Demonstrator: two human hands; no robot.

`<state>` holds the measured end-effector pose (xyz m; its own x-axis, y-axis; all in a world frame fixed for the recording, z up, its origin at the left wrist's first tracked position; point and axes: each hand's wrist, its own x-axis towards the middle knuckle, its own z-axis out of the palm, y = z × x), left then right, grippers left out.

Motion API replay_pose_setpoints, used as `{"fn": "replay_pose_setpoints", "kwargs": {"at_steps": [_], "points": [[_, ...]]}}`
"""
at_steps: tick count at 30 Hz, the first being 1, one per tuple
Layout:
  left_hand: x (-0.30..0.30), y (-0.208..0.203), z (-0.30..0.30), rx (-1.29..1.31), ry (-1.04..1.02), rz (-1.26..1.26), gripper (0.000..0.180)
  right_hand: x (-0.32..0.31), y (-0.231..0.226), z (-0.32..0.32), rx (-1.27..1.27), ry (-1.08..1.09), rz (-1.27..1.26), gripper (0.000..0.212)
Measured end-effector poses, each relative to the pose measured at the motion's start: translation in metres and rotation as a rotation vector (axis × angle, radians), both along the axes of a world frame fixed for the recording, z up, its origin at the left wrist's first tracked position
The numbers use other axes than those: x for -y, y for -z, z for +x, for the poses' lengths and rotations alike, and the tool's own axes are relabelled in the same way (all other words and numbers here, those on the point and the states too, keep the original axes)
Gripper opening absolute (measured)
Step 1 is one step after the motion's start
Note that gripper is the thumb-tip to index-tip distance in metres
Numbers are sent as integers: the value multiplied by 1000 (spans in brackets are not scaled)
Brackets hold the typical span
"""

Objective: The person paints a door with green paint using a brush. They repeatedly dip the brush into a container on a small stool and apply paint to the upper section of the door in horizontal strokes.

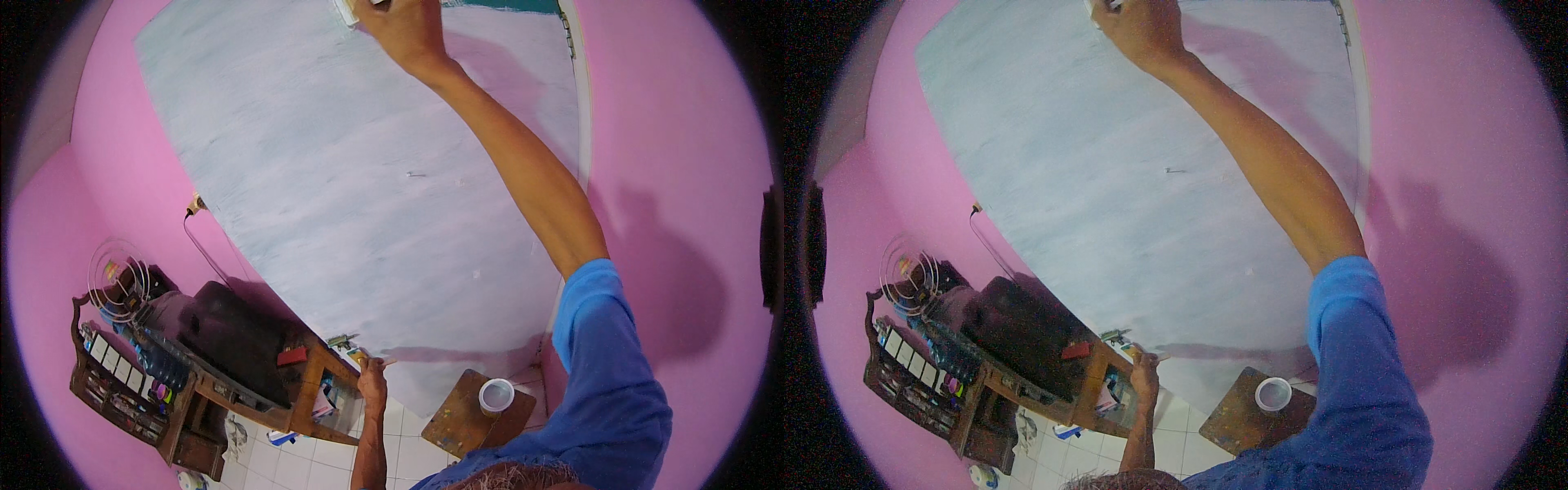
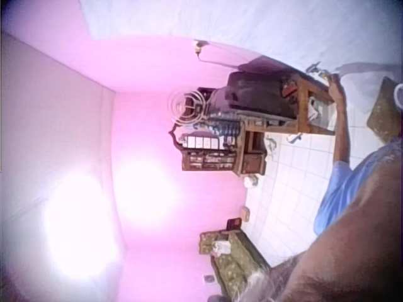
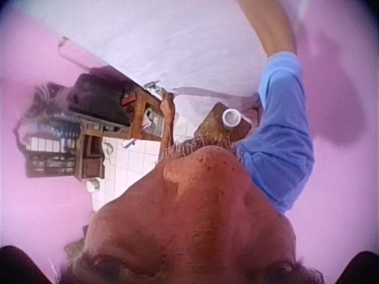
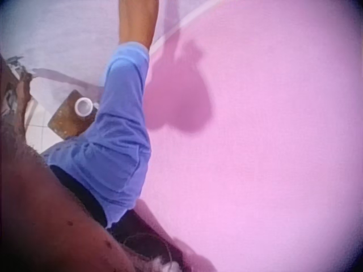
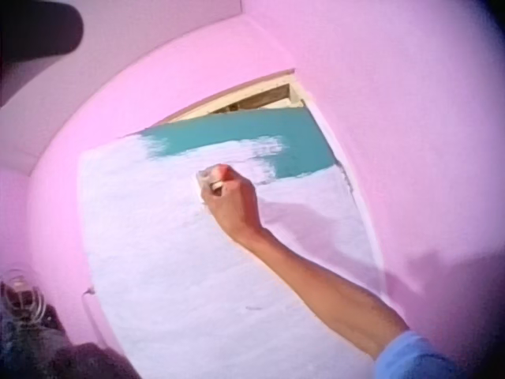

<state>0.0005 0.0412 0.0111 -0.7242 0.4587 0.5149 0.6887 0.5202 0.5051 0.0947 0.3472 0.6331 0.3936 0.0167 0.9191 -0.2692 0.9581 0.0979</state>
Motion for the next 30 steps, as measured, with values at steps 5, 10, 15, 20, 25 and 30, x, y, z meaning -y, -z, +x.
{"fn": "replay_pose_setpoints", "kwargs": {"at_steps": [5,10,15,20,25,30], "points": [[-3,-18,7,46,-4,-8,17,-64,0,19,93,-283,-289,24],[-3,-12,7,23,-11,-20,18,-85,-4,58,21,368,-368,21],[-5,-3,2,36,-30,-30,18,-64,-6,47,-83,499,-130,11],[-6,-8,3,66,-34,-27,16,-7,0,9,4,282,43,13],[-7,-12,3,72,-28,-40,15,-30,-42,10,-72,-30,-123,29],[-6,-5,2,54,-30,-16,15,-112,-47,46,-58,128,-321,31]]}}
